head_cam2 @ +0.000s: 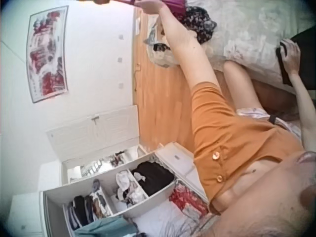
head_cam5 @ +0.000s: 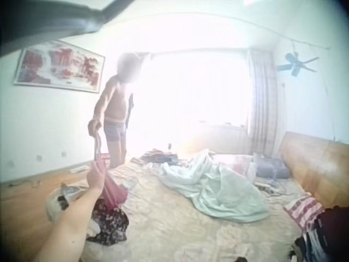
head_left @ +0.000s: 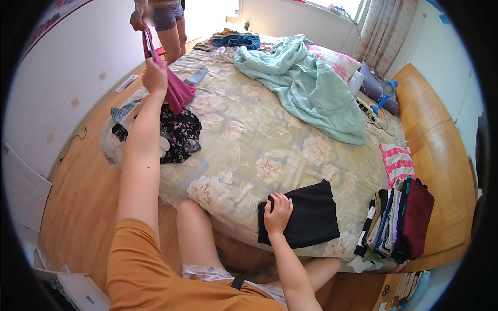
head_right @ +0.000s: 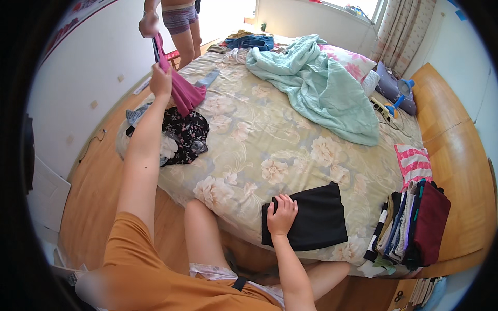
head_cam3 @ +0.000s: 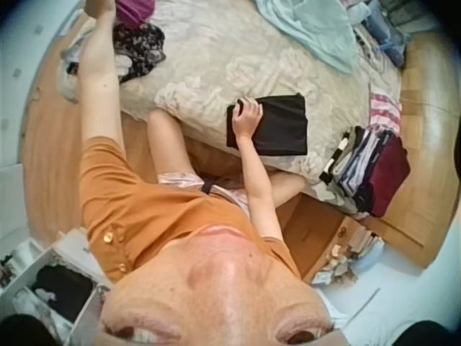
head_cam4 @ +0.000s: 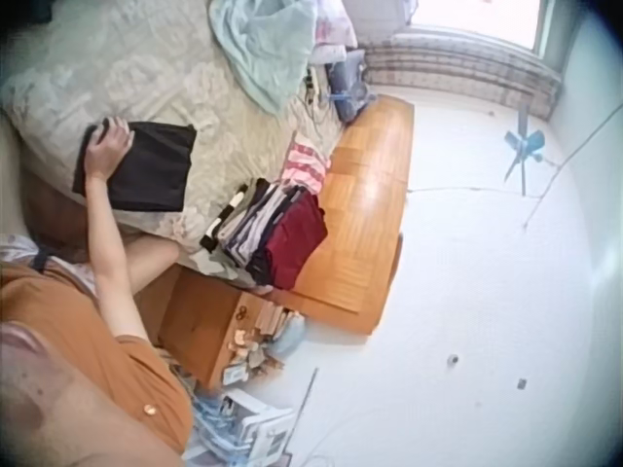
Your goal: The person sits on the floor in front of a bed and folds several pieces of clothing, including maroon pants, black pants, a pink t-shirt, and a white shirt. They use scissors to cut a tag off the pink t-shirt before folding it and placing it on a stack.
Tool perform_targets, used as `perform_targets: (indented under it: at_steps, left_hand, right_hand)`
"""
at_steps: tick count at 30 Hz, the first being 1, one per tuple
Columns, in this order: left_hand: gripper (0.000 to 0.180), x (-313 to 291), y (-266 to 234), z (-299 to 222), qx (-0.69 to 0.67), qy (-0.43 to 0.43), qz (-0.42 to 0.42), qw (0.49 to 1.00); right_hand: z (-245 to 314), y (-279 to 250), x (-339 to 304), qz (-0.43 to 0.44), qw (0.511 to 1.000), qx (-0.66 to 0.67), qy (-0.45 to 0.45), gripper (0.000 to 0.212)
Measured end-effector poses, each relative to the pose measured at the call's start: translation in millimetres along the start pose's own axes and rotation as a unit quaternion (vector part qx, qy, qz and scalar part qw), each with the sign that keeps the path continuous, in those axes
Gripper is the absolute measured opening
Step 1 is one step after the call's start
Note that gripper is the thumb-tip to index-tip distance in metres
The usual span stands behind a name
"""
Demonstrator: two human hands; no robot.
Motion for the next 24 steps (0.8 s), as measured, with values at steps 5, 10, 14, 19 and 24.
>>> perform_targets:
  at_steps: [5,10,14,19,24]
  left_hand:
    - [0.035,-40.5,-68.6,30.4,0.01,0.106,-0.111,0.988]
    - [0.036,-49.2,-139.1,-26.1,-0.026,0.229,-0.18,0.956]
    - [0.028,19.3,-185.0,-24.6,-0.154,0.102,-0.213,0.959]
    - [0.021,81.8,-197.5,-64.3,0.127,0.186,-0.051,0.973]
    - [0.018,65.5,-222.5,-72.7,0.276,0.325,0.005,0.905]
  right_hand:
    - [0.4,-0.5,-1.6,-0.012,1.0,0.009,-0.005,0.022]
    - [-5.3,-1.4,-3.5,-0.018,1.0,0.012,0.0,0.022]
    - [-3.1,-1.7,-4.4,-0.014,1.0,0.019,-0.005,0.022]
    - [-5.9,-4.0,-5.4,-0.017,1.0,0.023,-0.001,0.021]
    - [-2.4,-6.3,-6.3,-0.012,0.999,0.034,0.002,0.022]
Point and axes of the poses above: each hand's wrist, its own x-axis towards the middle knuckle, its own y-axis out of the palm, z = x × y, the point moved 7 cm from there along x, towards the middle knuckle, and after that the axes turned 11 degrees about y, right-handed, at the moved point
